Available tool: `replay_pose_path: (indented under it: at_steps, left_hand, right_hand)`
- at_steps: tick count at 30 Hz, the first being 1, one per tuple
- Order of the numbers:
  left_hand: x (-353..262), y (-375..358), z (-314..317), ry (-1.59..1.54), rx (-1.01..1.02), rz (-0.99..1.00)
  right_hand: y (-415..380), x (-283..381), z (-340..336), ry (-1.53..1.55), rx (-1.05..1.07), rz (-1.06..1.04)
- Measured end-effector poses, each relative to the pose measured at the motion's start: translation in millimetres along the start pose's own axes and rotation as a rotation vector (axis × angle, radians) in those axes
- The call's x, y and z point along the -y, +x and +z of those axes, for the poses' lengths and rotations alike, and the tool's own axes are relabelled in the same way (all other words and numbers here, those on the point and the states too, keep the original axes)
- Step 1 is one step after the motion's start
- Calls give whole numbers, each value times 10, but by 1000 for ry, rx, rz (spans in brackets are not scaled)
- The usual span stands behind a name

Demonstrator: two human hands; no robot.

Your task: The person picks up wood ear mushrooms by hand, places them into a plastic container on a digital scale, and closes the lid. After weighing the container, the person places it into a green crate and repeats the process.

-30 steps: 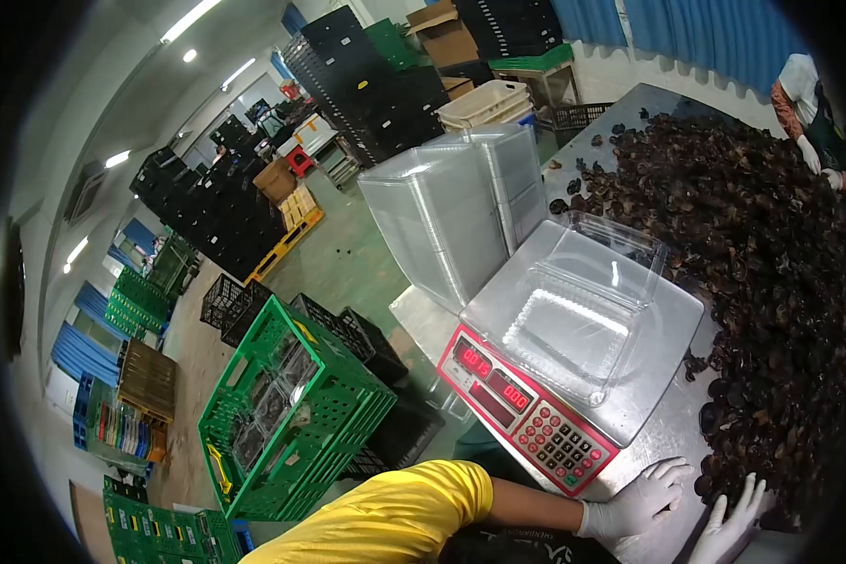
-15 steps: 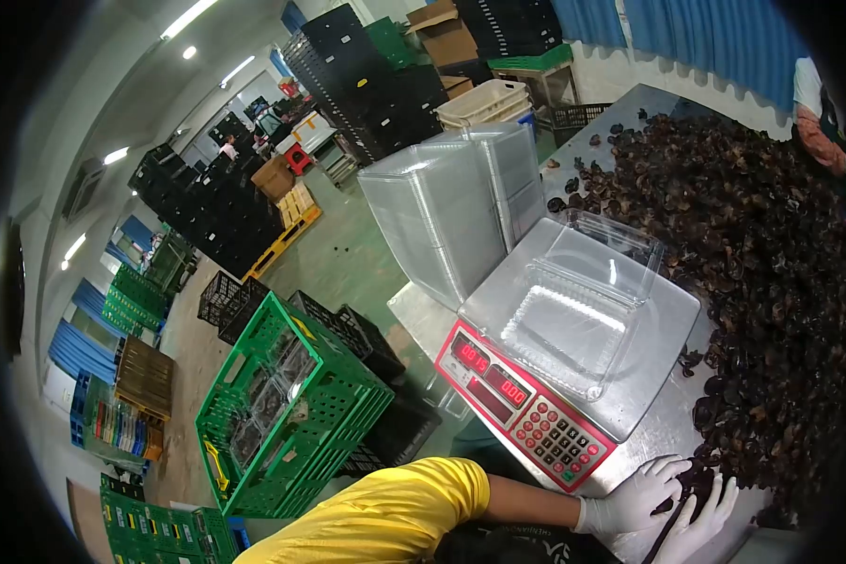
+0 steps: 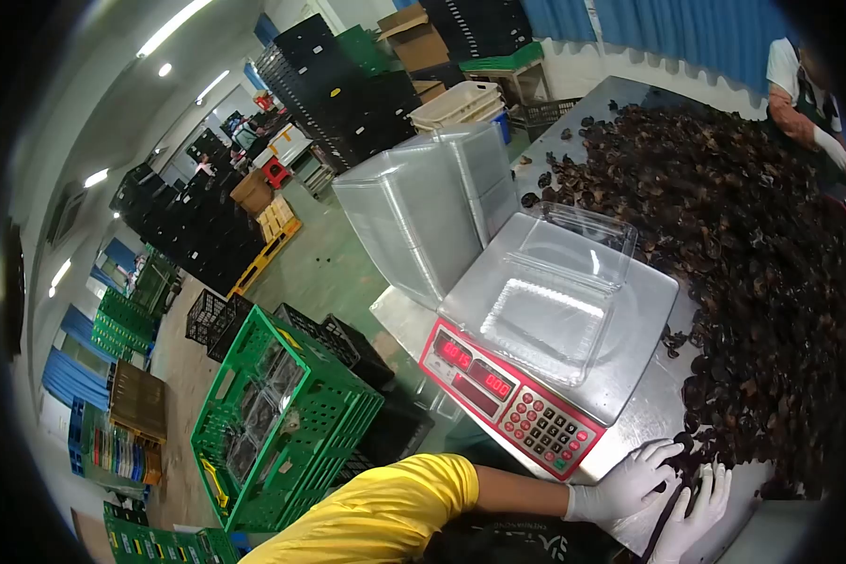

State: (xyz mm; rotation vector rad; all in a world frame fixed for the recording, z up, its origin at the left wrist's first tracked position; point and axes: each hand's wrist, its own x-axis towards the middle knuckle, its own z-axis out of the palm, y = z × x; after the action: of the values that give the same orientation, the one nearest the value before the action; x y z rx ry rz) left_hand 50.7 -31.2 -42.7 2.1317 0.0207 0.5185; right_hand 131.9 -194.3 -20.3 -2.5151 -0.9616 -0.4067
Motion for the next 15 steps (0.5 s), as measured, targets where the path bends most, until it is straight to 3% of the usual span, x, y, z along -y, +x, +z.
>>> replay_pose_path:
  at_steps: [3, 5, 6, 7, 8, 9, 11, 15]
  left_hand:
    - [-30, -78, -133, 12, 75, 4]
    - [202, -196, -11, 115, -11, 168]
    - [-103, -127, -378, 29, 112, -13]
    - [-166, -148, -515, 59, 142, -3]
    - [30, -294, -267, -580, 188, -335]
    - [-5, -223, -491, -174, 307, -136]
    - [-172, -157, -609, 53, 167, -47]
    - [-168, -185, -619, 116, 164, -44]
  right_hand:
    - [-80, 23, -140, 37, -124, 55]
    - [23, 265, -291, 145, -139, 218]
    - [-8, 344, -337, 158, -168, 287]
    - [37, 399, -367, 209, -196, 284]
    - [20, 396, -470, 179, -175, 312]
    - [-85, 286, -382, 127, -225, 290]
    - [-115, 286, -429, 139, -232, 340]
    - [-300, 161, -332, 88, -207, 387]
